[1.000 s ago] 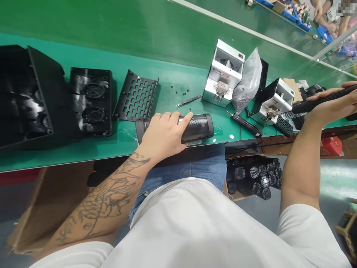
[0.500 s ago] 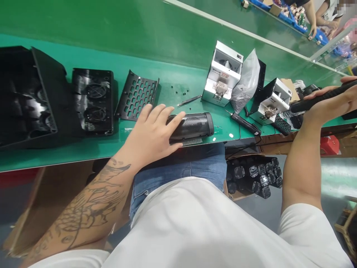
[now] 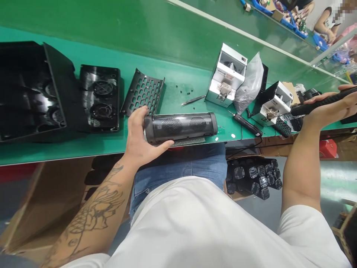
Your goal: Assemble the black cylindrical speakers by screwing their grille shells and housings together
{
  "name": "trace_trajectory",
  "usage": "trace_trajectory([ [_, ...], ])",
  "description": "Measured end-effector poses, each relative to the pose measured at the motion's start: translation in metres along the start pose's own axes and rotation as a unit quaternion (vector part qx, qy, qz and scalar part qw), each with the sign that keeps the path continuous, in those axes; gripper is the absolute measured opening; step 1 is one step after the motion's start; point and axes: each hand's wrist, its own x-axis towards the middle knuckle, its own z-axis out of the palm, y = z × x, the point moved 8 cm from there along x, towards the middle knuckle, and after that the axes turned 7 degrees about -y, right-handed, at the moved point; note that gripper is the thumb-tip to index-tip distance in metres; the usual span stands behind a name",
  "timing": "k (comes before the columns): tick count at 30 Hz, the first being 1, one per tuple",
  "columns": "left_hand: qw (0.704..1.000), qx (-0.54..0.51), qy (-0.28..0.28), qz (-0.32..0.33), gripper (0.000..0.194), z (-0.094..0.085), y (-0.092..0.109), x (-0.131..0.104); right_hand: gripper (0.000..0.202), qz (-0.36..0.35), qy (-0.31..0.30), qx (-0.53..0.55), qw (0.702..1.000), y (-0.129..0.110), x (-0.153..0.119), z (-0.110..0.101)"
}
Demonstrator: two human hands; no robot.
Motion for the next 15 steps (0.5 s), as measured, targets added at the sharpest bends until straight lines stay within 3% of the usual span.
trace_trajectory([
  [3, 1.0, -0.006, -0.016, -0.014, 0.106, 0.004, -0.004, -0.001, 0.089, -0.026, 0.0, 0.019, 0.999, 0.0, 0.001, 0.001],
  [6, 1.0, -0.001, -0.022, 0.019, 0.108, 0.005, -0.003, -0.002, 0.082, 0.007, -0.027, 0.005, 1.0, 0.012, 0.003, 0.006],
  [12, 0.998, 0.014, -0.023, 0.054, 0.111, 0.01, -0.01, -0.005, 0.054, 0.067, -0.008, -0.018, 0.998, 0.022, 0.004, 0.003],
  [15, 0.999, 0.011, -0.026, 0.045, 0.113, 0.012, -0.014, -0.006, 0.066, 0.067, 0.005, -0.019, 0.998, 0.014, 0.002, 0.002],
])
